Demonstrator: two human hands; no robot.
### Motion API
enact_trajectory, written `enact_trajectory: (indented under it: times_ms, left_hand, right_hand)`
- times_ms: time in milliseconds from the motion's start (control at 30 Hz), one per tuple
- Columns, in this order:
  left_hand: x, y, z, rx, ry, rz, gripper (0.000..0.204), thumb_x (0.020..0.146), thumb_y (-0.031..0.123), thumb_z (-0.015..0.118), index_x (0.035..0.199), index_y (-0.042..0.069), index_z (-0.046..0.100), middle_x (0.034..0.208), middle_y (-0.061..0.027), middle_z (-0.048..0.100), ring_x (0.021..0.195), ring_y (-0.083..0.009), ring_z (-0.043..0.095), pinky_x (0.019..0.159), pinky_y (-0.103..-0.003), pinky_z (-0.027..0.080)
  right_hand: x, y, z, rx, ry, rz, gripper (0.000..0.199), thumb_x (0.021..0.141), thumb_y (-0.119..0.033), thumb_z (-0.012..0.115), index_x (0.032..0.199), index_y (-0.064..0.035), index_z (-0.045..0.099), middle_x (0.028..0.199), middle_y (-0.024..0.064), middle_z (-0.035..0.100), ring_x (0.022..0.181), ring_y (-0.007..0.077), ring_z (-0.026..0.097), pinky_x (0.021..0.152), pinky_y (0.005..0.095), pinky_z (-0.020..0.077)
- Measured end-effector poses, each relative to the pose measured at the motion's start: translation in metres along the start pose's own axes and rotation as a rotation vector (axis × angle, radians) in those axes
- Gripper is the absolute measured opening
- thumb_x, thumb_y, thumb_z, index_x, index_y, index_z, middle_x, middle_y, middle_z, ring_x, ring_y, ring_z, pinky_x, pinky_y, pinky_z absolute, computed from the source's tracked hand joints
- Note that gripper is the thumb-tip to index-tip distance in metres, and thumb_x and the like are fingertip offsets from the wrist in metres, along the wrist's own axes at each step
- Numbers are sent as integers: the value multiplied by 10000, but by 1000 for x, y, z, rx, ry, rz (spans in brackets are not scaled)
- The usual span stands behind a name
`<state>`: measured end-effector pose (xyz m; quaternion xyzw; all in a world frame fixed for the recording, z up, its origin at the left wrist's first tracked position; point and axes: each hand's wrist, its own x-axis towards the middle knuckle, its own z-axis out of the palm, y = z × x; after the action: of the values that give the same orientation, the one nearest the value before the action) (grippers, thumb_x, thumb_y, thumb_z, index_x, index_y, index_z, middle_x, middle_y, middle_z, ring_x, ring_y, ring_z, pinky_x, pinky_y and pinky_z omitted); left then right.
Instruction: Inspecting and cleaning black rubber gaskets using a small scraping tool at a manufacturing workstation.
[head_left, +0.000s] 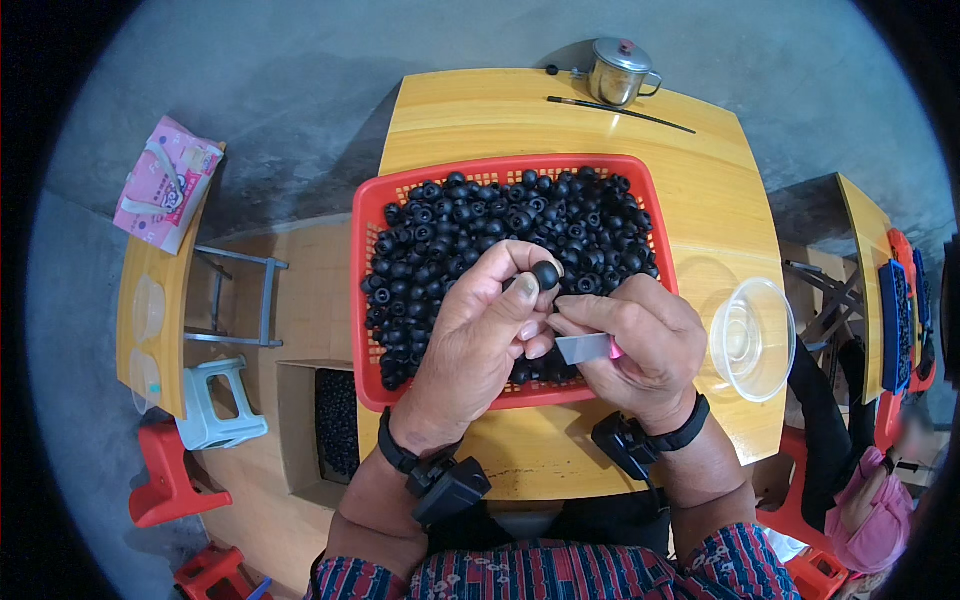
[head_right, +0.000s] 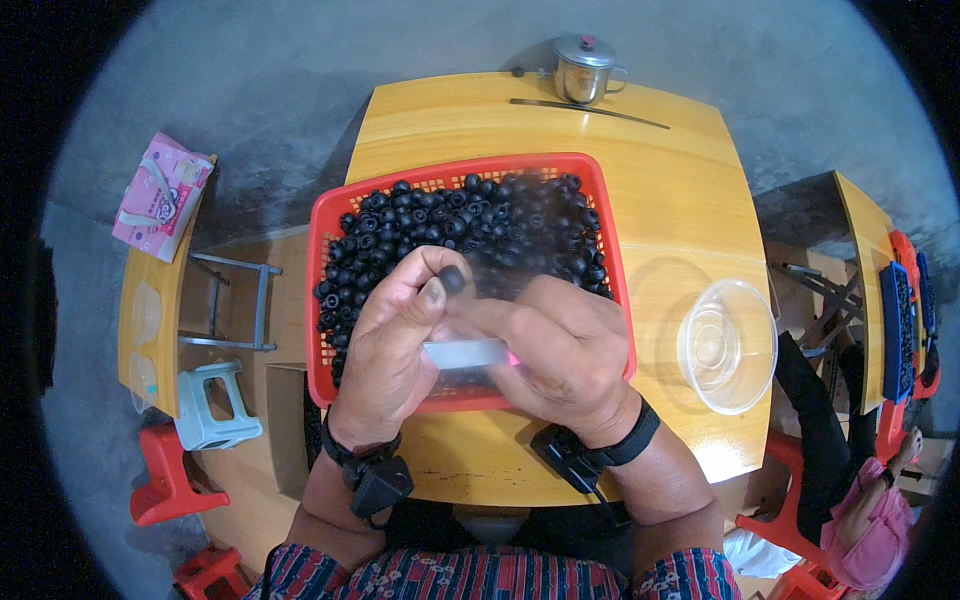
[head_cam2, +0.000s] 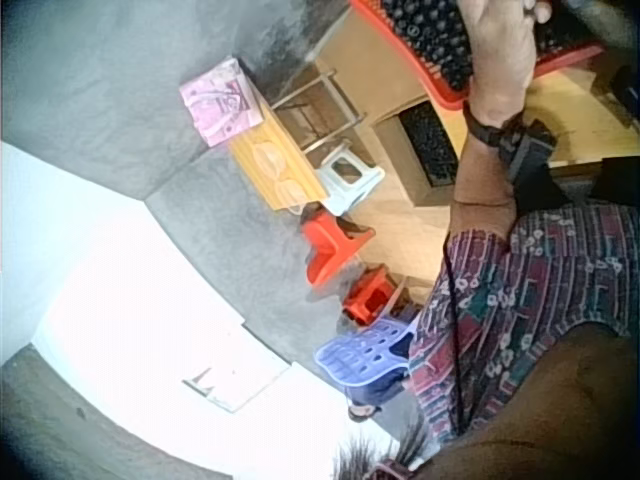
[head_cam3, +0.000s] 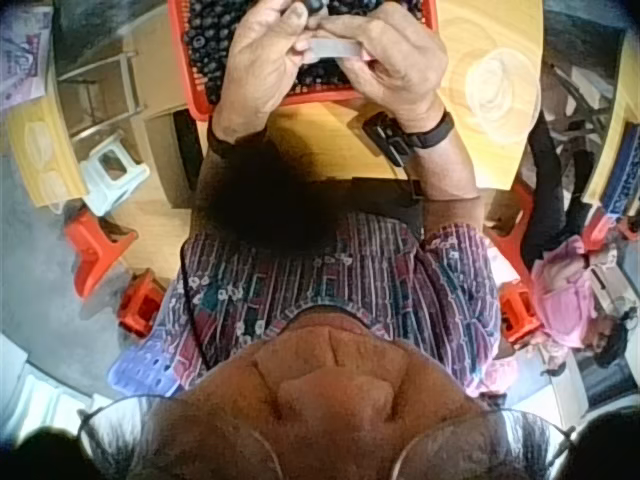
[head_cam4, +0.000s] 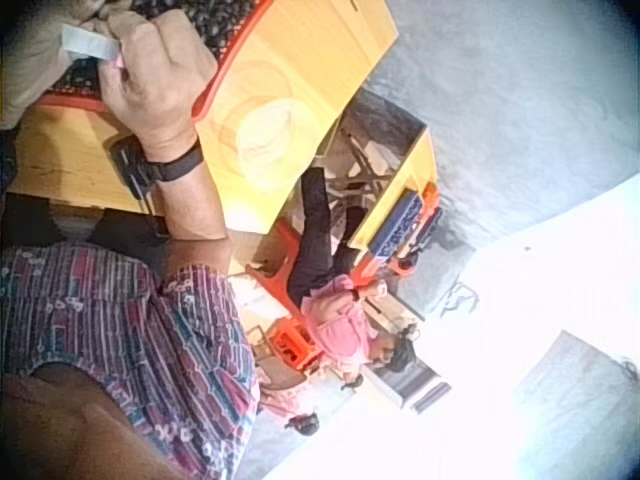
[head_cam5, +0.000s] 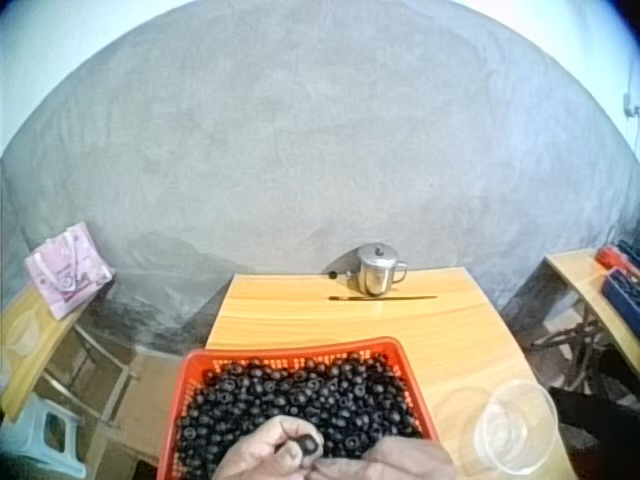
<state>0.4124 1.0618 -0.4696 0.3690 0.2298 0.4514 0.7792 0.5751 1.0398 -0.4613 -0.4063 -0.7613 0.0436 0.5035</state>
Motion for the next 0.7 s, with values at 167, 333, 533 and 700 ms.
enact_trajectory:
  times_ms: [167,333,533,700]
  left_hand:
    - [-3,1,0,-58,11,-38,183,1008,233,473,1086,69,496,853,28,438,677,-32,356,591,-188,354]
    - [-5,2,-1,-32,-2,-91,208,1021,253,438,1091,66,495,827,29,413,667,-34,336,584,-183,339]
    - [-4,3,1,20,-40,-105,240,1033,282,402,1076,64,493,821,31,400,665,-24,336,575,-179,339]
    - [-4,-2,-1,106,-50,-56,269,1037,300,393,1059,56,503,796,40,399,647,-13,341,548,-169,335]
  right_hand:
    - [2,-2,2,31,59,97,236,668,39,754,880,-38,687,637,38,550,535,139,504,482,251,381]
    - [3,-1,0,115,-15,186,403,679,53,631,1062,-63,681,796,95,650,650,219,609,606,294,496]
    - [1,2,0,196,-92,221,394,703,24,640,1085,-65,685,822,99,654,665,221,615,631,291,500]
    - [-4,8,1,310,-94,300,352,719,-3,659,1066,-56,682,815,97,653,696,208,629,649,293,500]
